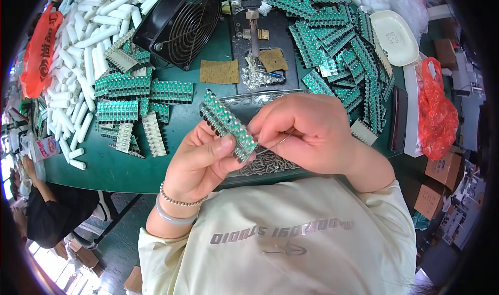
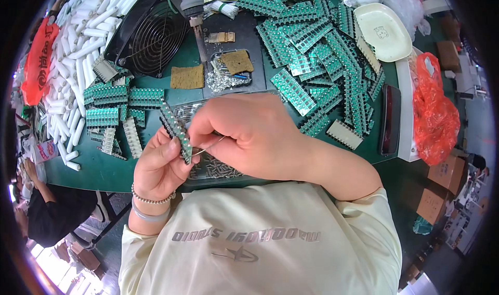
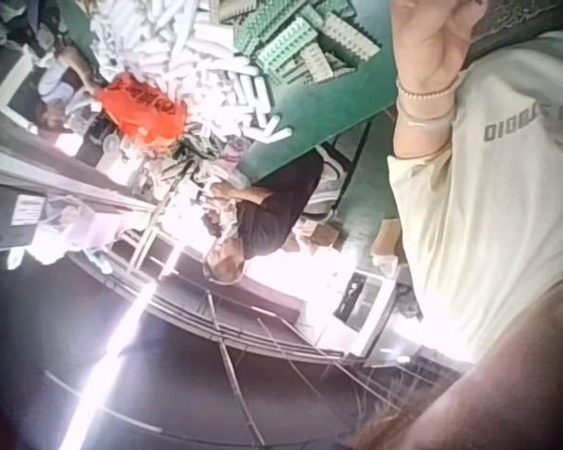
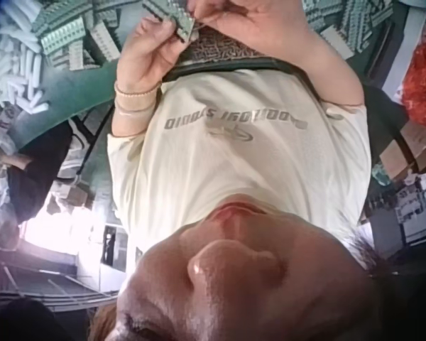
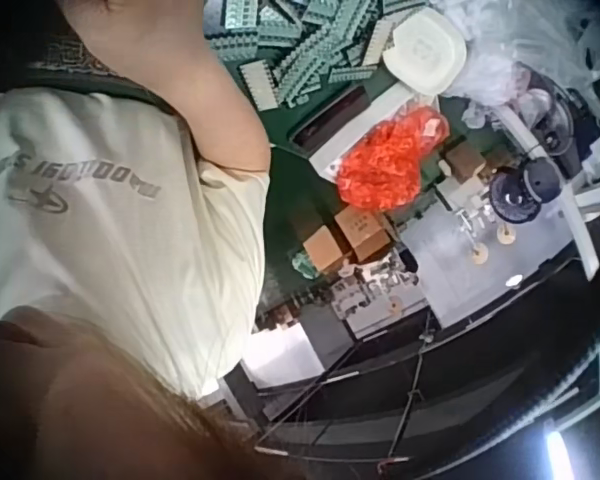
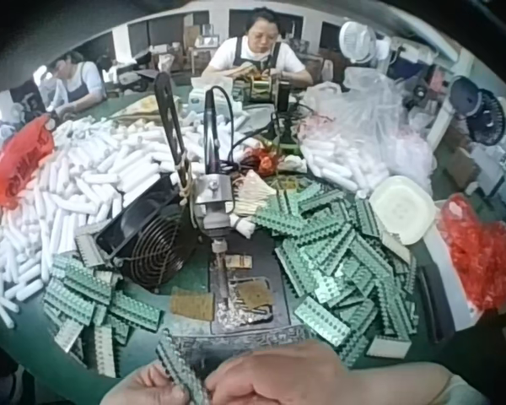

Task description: Inserting small metal pins into printed circuit boards at an assembly workbench.

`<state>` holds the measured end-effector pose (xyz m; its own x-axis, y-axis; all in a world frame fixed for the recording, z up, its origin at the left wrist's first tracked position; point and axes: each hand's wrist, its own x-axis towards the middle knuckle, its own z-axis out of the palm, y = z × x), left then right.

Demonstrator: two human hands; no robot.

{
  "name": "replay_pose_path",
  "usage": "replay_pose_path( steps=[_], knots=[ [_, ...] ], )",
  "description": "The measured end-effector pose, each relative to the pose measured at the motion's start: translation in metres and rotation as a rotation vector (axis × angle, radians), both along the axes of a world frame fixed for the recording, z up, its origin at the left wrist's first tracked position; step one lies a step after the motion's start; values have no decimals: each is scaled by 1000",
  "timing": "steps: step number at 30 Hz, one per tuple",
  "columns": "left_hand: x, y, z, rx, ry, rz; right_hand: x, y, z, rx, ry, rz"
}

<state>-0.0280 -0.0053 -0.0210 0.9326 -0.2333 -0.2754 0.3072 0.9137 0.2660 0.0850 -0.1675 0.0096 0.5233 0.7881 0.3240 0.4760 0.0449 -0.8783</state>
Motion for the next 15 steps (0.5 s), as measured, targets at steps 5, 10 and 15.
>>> replay_pose_path(
  steps=[5,10,15],
  knots=[
    [9,-5,3,131,47,33,-3,-3,-3,-92,-126,-69],
    [22,-4,5,283,51,83,9,-10,-3,-29,-237,-165],
    [40,-2,2,626,109,150,25,-15,-13,-73,-278,-104]
  ],
)
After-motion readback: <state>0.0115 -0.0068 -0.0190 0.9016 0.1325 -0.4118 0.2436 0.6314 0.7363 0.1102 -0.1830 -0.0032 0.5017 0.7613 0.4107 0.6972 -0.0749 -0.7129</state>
